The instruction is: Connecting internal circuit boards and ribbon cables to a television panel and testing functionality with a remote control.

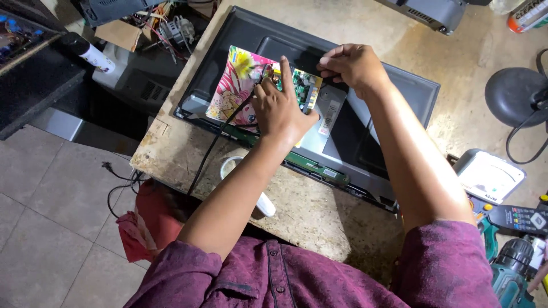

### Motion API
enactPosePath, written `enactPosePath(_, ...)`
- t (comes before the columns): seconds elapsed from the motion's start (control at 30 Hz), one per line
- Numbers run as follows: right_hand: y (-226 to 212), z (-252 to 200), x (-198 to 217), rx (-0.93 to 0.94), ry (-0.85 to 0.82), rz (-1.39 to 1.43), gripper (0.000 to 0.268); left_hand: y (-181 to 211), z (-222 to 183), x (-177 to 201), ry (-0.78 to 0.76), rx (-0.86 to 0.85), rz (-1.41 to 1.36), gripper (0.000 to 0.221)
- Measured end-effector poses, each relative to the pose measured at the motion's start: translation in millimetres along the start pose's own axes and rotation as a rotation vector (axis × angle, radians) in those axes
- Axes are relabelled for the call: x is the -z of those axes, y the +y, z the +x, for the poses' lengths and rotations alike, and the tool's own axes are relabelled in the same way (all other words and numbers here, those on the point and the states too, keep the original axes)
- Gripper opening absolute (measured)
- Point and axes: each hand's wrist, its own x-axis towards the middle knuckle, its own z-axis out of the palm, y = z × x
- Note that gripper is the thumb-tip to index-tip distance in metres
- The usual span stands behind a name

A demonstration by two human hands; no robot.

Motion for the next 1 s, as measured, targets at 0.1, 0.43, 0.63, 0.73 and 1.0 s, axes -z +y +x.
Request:
enactPosePath(0.1,11,6,2,0.044,-0.007,0.052,0.005,-8,-7,3,-0.001,-0.016,-0.033,0.142)
enactPosePath(0.43,-1,-19,-9,0.132,-0.120,0.327,0.012,-33,-31,-3,0.415,-0.280,-0.191,0.123)
enactPosePath(0.63,10,-15,-16,0.166,-0.140,0.320,0.021,-36,-37,-5,0.509,-0.326,-0.191,0.113)
enactPosePath(0.73,15,-12,-15,0.185,-0.130,0.325,0.005,-37,-38,-6,0.520,-0.325,-0.216,0.114)
enactPosePath(1.0,-16,-36,-2,0.166,-0.276,0.071,0.012,-39,-38,-6,0.533,-0.343,-0.214,0.114)
